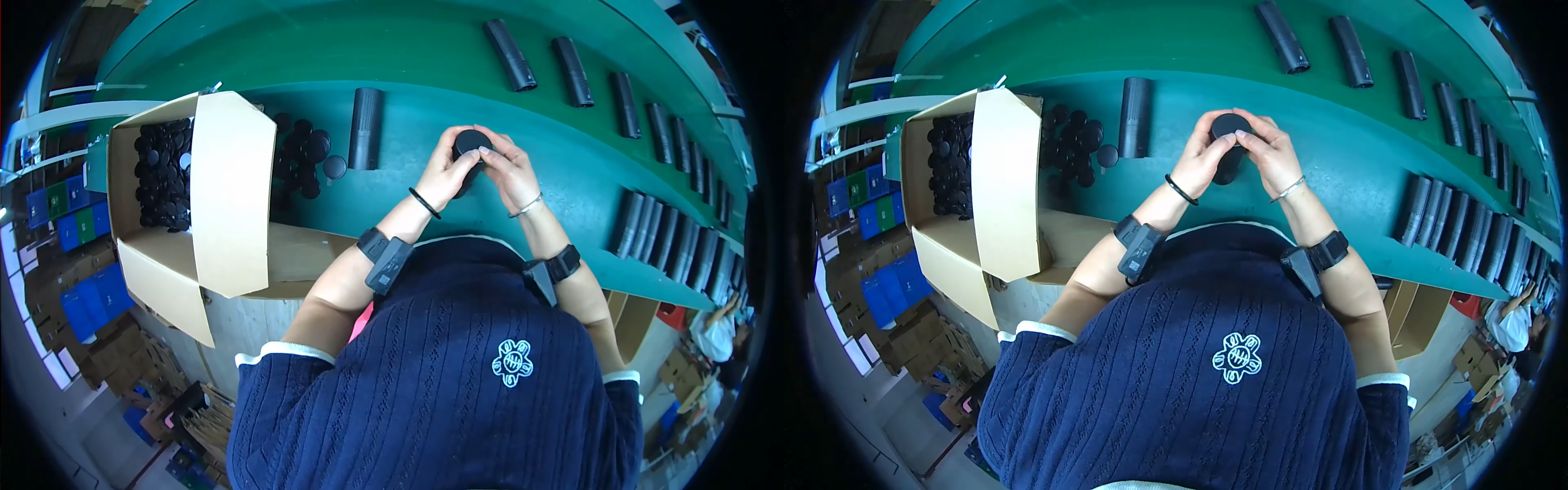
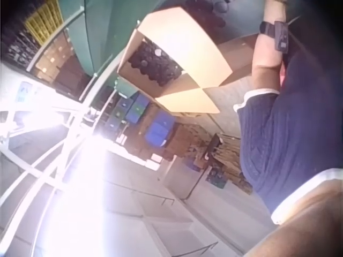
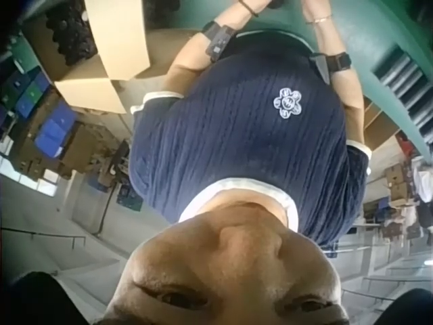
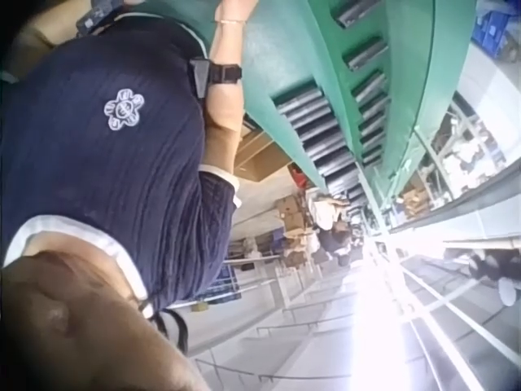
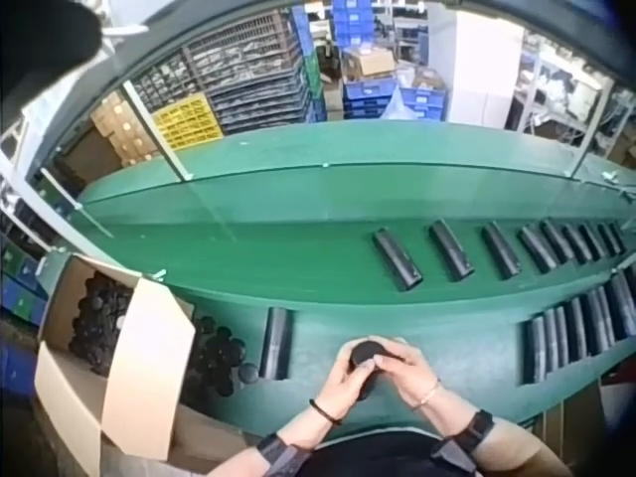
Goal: The person removes black cylinders from a box, fits caps onto them by hand, and places the assembled units onto a green surface. After capping several units, the person gathers them and places them back into a box.
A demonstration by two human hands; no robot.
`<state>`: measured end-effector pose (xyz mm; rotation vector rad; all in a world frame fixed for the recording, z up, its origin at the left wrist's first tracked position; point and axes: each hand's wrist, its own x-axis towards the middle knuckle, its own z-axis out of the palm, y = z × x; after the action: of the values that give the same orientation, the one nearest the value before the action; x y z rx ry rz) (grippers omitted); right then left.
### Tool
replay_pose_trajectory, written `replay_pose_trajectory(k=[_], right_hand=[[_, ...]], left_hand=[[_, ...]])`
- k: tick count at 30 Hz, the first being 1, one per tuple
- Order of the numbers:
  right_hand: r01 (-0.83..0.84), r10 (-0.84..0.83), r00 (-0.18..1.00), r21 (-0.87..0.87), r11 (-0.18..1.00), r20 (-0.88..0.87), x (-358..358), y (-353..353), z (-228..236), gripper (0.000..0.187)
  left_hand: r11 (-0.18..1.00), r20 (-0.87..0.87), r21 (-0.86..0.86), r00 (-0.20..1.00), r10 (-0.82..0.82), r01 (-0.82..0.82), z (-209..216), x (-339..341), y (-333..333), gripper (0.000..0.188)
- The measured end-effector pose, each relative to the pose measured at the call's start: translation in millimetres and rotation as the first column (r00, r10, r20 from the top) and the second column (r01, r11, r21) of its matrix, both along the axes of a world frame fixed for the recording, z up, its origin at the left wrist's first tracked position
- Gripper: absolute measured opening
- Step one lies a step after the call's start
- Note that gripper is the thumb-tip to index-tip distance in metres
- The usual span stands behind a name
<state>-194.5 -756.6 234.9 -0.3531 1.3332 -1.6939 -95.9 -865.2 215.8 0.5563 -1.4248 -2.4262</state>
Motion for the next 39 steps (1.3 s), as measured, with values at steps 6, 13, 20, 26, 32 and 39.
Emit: replay_pose_trajectory(k=[6, 13, 20, 26, 32, 39], right_hand=[[-0.057, 0.067, 0.977, -0.056, 0.997, 0.201, -5.0, 10.2, -0.1, 0.042], [-0.07, 0.099, 0.97, -0.134, 0.988, 0.222, -0.3, 18.6, -5.9, 0.047], [-0.365, 0.401, 0.861, 0.168, 0.916, -0.313, -7.4, -2.7, -54.4, 0.09], [0.012, 0.309, 0.735, 0.467, 0.884, -0.604, -78.5, -86.4, -72.8, 0.078], [0.183, 0.501, 0.5, 0.652, 0.736, -0.706, -156.9, -137.2, -85.2, 0.06], [-0.321, 0.341, 0.938, 0.214, 0.923, -0.061, -62.6, -112.7, -11.2, 0.028]], left_hand=[[0.967, -0.023, -0.214, 0.989, -0.146, 0.138, -3.0, 9.4, 0.9, 0.069], [0.975, -0.065, -0.182, 0.988, -0.138, 0.124, 3.2, 19.3, -3.6, 0.063], [0.998, -0.131, -0.058, 0.991, 0.007, -0.015, -5.2, 11.7, -50.0, 0.058], [0.354, 0.553, -0.824, 0.491, 0.673, 0.443, -29.4, 19.0, -148.5, 0.107], [0.68, 0.417, -0.706, 0.892, 0.175, 0.196, -12.2, 26.8, -152.6, 0.076], [0.858, 0.183, -0.507, 0.983, 0.018, 0.079, 8.4, 44.6, -106.6, 0.066]])
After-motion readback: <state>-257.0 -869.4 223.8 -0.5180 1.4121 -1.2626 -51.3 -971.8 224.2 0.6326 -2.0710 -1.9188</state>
